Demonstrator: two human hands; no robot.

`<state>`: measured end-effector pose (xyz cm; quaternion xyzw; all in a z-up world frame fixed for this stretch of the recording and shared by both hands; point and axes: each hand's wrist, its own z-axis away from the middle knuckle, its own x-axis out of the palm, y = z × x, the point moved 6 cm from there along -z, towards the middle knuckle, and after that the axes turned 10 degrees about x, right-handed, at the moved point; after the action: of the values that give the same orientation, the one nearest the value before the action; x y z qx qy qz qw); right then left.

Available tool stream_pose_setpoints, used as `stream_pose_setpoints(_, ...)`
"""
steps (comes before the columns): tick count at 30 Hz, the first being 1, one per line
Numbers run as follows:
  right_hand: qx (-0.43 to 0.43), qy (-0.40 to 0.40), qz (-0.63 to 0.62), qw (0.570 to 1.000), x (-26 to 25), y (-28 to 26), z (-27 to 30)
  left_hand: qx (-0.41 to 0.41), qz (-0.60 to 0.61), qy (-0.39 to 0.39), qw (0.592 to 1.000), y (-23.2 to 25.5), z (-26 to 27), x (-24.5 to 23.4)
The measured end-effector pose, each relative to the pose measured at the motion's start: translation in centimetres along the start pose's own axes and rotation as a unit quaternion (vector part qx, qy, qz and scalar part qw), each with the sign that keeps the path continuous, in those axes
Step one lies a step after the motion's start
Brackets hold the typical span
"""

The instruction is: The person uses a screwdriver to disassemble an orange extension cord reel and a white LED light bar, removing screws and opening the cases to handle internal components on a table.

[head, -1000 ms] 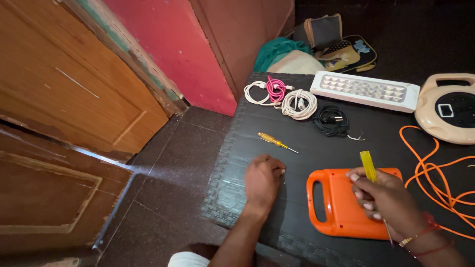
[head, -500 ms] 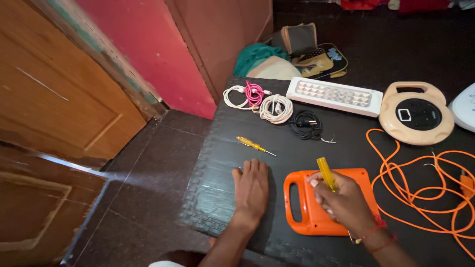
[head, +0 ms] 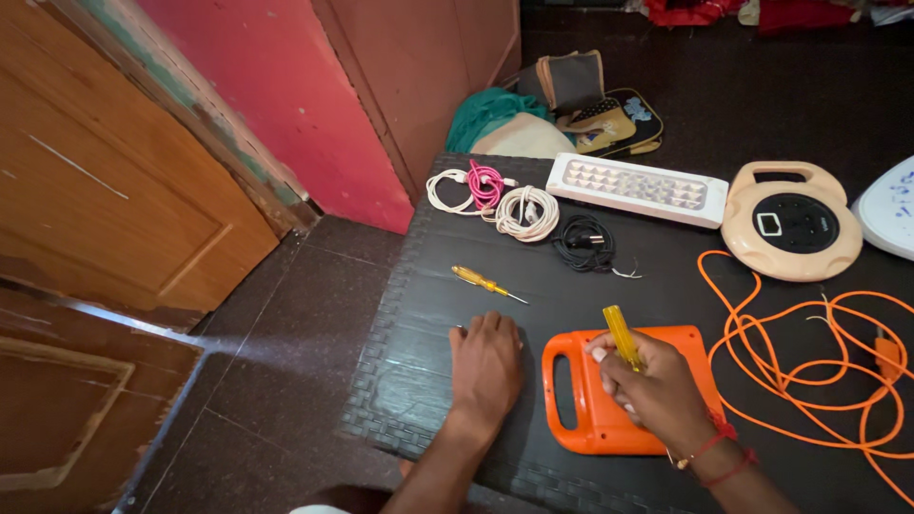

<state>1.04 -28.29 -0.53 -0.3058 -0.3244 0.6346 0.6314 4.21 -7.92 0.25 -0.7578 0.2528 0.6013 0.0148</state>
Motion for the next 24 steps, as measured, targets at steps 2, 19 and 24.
stream_pose_setpoints(2,-0.005,0.001,0.000,1.000,-0.1,0.1,-0.1,0.002,-0.003,-0.002,1.000,0.0,0.0,0.1)
stream_pose_setpoints(19,-0.103,0.032,0.052,0.993,0.2,0.0,-0.2,-0.040,0.125,-0.034,0.991,0.8,0.2,0.7)
stream_pose_setpoints(24,-0.095,0.001,0.047,0.994,1.0,0.4,-0.1,0.000,0.274,-0.002,0.962,3.0,0.4,-1.5)
